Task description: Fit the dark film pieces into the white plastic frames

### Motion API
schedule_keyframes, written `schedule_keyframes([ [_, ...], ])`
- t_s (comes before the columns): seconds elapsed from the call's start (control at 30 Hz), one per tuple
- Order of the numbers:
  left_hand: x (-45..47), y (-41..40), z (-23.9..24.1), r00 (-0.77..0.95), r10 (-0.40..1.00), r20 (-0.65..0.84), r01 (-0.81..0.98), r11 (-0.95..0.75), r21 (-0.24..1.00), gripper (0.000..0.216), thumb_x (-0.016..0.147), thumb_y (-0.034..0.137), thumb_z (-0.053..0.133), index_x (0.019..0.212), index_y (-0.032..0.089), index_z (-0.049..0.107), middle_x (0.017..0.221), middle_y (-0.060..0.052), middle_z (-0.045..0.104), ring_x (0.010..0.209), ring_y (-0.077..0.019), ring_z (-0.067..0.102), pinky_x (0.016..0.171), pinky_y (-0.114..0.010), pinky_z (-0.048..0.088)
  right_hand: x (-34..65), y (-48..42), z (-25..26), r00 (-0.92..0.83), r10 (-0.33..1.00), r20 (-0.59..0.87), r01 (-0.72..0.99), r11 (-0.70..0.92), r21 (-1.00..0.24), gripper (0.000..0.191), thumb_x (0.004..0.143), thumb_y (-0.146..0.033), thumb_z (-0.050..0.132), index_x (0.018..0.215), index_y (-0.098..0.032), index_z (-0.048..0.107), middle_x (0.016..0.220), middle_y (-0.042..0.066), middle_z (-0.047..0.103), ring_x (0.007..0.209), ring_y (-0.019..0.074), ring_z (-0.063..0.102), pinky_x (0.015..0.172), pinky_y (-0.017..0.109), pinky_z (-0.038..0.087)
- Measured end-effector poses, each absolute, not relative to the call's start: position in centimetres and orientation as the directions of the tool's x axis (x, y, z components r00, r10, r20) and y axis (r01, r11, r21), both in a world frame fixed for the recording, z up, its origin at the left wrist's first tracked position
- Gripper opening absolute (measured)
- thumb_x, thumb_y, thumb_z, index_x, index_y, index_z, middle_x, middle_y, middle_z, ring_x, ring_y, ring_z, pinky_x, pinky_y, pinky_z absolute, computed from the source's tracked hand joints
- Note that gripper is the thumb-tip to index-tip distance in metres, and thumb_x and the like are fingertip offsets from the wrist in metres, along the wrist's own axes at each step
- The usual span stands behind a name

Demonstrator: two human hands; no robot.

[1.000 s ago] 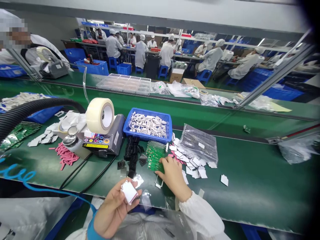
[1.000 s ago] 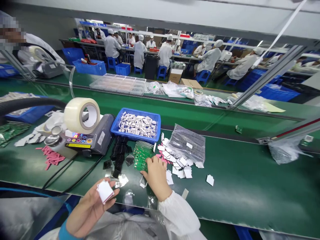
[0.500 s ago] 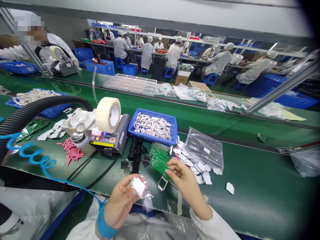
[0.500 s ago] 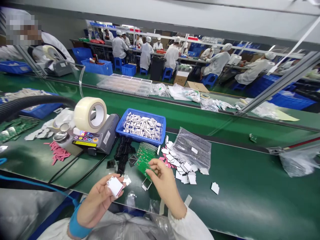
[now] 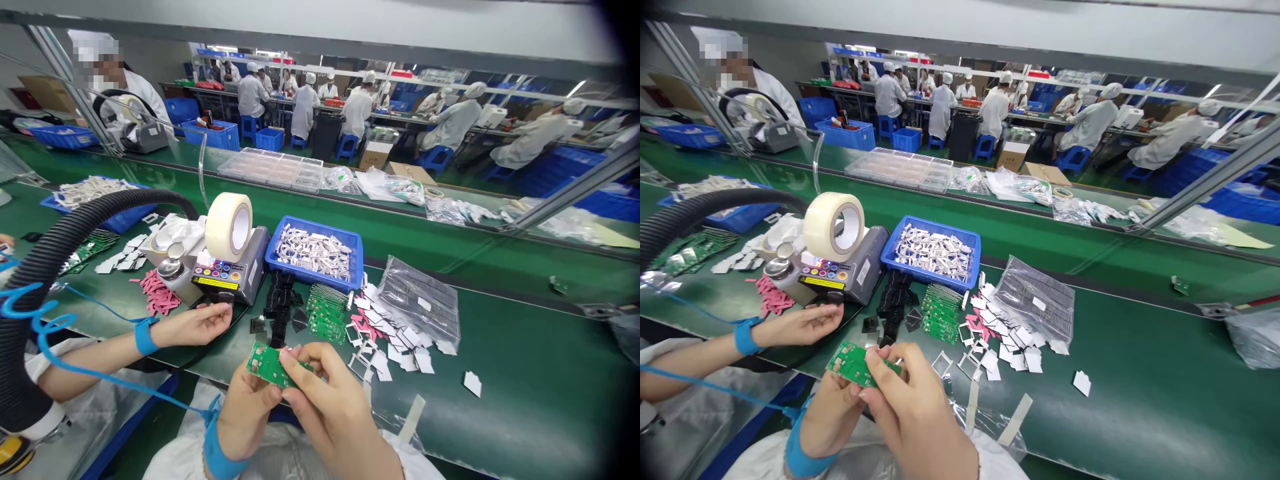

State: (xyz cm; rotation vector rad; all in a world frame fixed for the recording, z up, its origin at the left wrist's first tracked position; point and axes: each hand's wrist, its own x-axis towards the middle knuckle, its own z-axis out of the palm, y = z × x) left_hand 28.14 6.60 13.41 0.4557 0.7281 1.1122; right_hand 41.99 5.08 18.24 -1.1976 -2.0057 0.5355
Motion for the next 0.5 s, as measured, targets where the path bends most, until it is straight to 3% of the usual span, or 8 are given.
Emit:
schedule_keyframes([
  [0.07, 28.3, 6.7, 13.3, 0.258, 0.926, -0.275, -0.631, 0.377, 0.678, 0.038, 0.050, 0.033, 0.082, 0.086, 0.024, 0.073, 0.086, -0.006, 0.075, 0.094, -0.0267, 0.065, 0.091, -0.040, 0.046, 41.9, 5.1, 18.2, -0.278, 0.872, 0.403, 0.575, 0.487, -0.658, 0.032, 0.091, -0.022, 0.045, 0.121, -0.020, 0.054, 0.102, 0.011, 0.050, 0.082, 0.0164, 0.055, 0.067, 0.027, 0.050],
  [0.23, 28.3, 6.7, 13.5, 0.277, 0.926, -0.256, -0.598, 0.375, 0.708, 0.041, 0.053, 0.034, 0.080, 0.092, 0.025, 0.072, 0.100, -0.008, 0.073, 0.102, -0.0286, 0.061, 0.096, -0.043, 0.043, 41.6, 5.4, 18.0, -0.198, 0.838, 0.509, 0.513, 0.531, -0.675, 0.027, 0.089, -0.026, 0.051, 0.115, -0.021, 0.059, 0.086, 0.007, 0.052, 0.072, 0.0146, 0.053, 0.057, 0.025, 0.048],
  [0.4, 27.9, 6.6, 14.2, 0.293, 0.912, -0.286, -0.578, 0.407, 0.707, 0.050, 0.047, 0.039, 0.082, 0.095, 0.026, 0.071, 0.106, -0.008, 0.071, 0.108, -0.0297, 0.058, 0.097, -0.041, 0.041, 41.8, 5.7, 17.8, -0.217, 0.823, 0.525, 0.516, 0.554, -0.654, 0.030, 0.085, -0.035, 0.055, 0.113, -0.023, 0.061, 0.082, 0.007, 0.053, 0.075, 0.0186, 0.052, 0.060, 0.032, 0.049],
  [0.5, 27.9, 6.7, 14.2, 0.304, 0.897, -0.322, -0.560, 0.441, 0.701, 0.055, 0.045, 0.038, 0.082, 0.098, 0.028, 0.070, 0.114, -0.007, 0.067, 0.111, -0.0308, 0.055, 0.094, -0.041, 0.043, 41.9, 6.0, 17.6, -0.274, 0.837, 0.473, 0.454, 0.546, -0.704, 0.033, 0.084, -0.035, 0.058, 0.114, -0.023, 0.060, 0.085, 0.007, 0.053, 0.075, 0.0168, 0.054, 0.061, 0.030, 0.050],
])
